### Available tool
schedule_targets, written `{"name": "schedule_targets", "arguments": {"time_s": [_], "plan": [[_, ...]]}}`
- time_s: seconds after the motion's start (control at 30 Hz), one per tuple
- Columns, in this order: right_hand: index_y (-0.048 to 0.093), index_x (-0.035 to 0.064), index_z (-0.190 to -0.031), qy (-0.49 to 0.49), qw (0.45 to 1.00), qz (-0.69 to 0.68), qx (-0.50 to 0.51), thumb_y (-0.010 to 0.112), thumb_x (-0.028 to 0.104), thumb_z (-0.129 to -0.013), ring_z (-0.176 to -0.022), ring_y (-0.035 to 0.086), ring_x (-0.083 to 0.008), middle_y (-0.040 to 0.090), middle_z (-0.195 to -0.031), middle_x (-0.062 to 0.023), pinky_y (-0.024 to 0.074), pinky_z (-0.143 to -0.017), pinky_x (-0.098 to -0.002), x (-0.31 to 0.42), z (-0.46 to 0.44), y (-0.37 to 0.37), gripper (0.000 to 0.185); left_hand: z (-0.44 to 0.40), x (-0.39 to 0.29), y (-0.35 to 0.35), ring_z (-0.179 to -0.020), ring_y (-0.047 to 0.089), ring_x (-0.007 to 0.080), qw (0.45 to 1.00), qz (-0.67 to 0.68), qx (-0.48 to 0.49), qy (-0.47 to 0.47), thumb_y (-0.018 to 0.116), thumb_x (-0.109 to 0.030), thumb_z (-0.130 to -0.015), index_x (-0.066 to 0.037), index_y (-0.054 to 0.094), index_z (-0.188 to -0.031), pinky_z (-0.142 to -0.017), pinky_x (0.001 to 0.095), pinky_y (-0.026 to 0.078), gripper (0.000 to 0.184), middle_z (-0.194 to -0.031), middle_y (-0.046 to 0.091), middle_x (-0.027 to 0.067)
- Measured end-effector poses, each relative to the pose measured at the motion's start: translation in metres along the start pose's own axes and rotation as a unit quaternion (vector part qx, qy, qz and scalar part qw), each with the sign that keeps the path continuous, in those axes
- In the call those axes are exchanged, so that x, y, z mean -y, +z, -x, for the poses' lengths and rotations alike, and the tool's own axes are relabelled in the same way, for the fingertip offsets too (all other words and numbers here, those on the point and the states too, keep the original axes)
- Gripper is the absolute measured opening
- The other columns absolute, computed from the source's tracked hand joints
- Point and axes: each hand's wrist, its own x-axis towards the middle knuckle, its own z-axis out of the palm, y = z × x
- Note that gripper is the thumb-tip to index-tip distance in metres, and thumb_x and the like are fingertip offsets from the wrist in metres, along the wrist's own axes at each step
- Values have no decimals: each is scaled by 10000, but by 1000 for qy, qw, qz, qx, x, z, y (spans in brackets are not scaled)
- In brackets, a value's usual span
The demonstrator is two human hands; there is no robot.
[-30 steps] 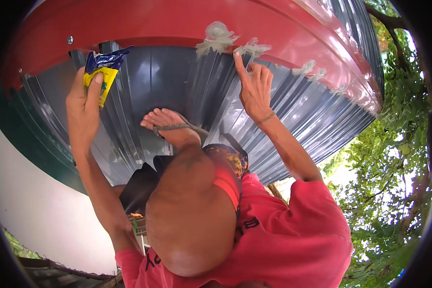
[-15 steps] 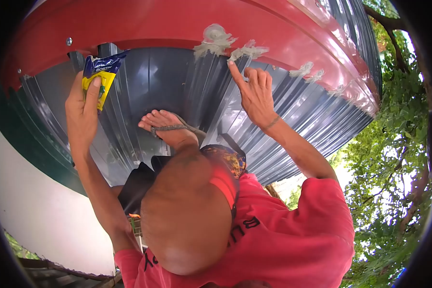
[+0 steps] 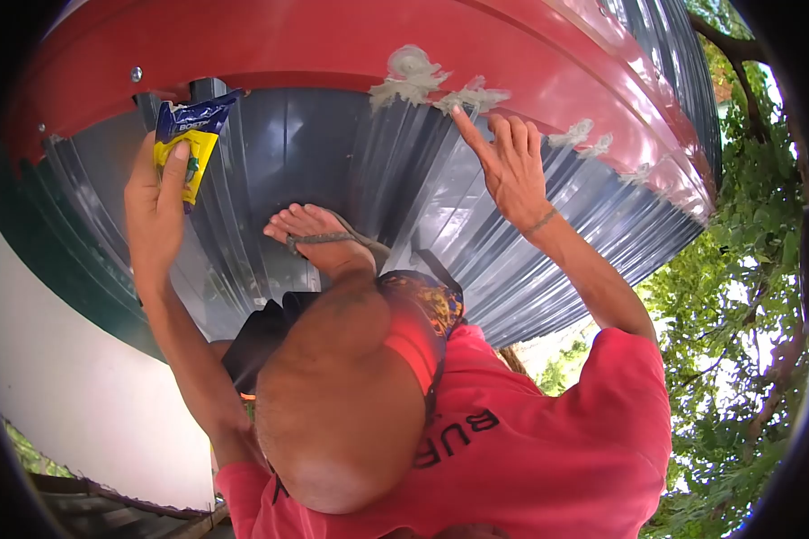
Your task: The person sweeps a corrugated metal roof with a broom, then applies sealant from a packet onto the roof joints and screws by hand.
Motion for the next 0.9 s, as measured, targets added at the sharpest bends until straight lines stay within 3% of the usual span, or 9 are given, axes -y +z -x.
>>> {"name": "schedule_targets", "arguments": {"time_s": [0.3,0.33,0.43,0.63,0.83,0.9], "plan": [[337,285,-1599,-22,999,42,-23,599,-22,-861,-1067,476,-264,494,-1161,-90,374,-1005,-432,-11,-8,5,841,2,-4,0,-708,514,43,1000,-18,8,3,546,-343,-1066,-36,636,-1197,-599,222,418,345,-833,613,14],[290,289,-1614,-24,997,74,-22,651,43,-855,-1093,478,-277,506,-1158,-94,371,-1013,-441,-16,-6,6,875,2,-2,-1,-709,518,42,1000,-18,5,-4,548,-347,-1065,-38,636,-1203,-599,221,420,350,-833,614,14],[294,278,-1613,2,995,96,-3,649,42,-857,-1096,478,-276,508,-1158,-99,371,-1014,-441,-26,-1,2,869,4,2,-4,-715,530,39,1000,-9,-3,-17,553,-360,-1062,-45,638,-1221,-600,218,426,363,-834,619,16],[338,296,-1598,-14,1000,19,-16,586,-17,-881,-1082,477,-263,501,-1179,-90,373,-1002,-433,-6,0,9,821,5,4,-7,-734,547,45,1000,-8,8,-25,559,-371,-1057,-46,635,-1244,-618,216,437,383,-859,638,34],[328,302,-1602,-5,997,57,-43,581,-34,-873,-1086,475,-269,496,-1182,-87,366,-1000,-434,-27,-14,3,842,4,2,-6,-720,557,57,1000,-15,13,0,560,-376,-1054,-41,625,-1270,-604,230,446,403,-875,648,47],[300,264,-1611,16,996,75,-39,610,13,-878,-1058,479,-274,505,-1145,-89,368,-996,-441,-34,-9,1,834,6,-2,-7,-716,557,59,1000,-16,5,-3,559,-378,-1054,-38,624,-1268,-601,232,448,407,-873,646,50]]}}
